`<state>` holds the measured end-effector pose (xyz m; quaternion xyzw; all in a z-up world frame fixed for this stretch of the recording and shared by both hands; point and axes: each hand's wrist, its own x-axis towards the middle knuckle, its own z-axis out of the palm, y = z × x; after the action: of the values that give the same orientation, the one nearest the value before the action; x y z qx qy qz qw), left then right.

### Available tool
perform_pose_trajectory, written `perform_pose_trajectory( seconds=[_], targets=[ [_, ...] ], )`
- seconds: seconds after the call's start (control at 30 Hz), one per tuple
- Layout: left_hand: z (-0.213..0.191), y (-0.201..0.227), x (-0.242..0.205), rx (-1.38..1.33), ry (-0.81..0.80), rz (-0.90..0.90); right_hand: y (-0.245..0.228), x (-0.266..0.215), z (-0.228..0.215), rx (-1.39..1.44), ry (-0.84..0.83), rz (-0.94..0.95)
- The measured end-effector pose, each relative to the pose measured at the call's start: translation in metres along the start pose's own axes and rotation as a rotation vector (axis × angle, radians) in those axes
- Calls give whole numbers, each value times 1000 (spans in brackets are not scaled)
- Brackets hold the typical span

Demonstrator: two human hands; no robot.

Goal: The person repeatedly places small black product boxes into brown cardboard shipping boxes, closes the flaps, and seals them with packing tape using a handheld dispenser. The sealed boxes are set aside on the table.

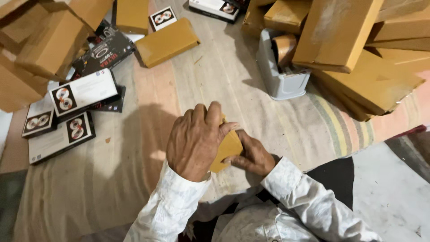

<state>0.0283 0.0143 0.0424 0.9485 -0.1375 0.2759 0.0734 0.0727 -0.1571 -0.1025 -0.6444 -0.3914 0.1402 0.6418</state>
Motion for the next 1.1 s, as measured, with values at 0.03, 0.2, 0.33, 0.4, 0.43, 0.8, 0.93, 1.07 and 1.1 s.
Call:
perform_pose_trajectory(
  seconds=[0.03,0.2,0.33,0.4,0.43,0.8,0.93,1.07,1.1],
  targets=[
    [4,-1,-3,26,10,6,5,-5,1,-26,10,34],
    [11,-13,-18,99,117,-3,12,-16,6,-161,78,52],
    [5,-37,-34,-210,341,-13,4,-6,4,-469,210,-274],
    [11,-43,-52,-452,466,-88,-1,-2,-4,-735,395,-442],
    [19,-43,-61,-538,441,-101,-2,-3,-7,-839,419,-439],
    [108,-47,-95,-397,37,-617,-2,-3,-24,-844,492,124],
    [122,-25,-56,-61,-240,-649,11,42,-6,-1200,396,136],
    [116,-14,-44,-32,-271,-682,22,61,-1,-1307,348,243],
    [114,-14,-43,-22,-242,-672,27,63,-2,-1312,327,275]
  ],
)
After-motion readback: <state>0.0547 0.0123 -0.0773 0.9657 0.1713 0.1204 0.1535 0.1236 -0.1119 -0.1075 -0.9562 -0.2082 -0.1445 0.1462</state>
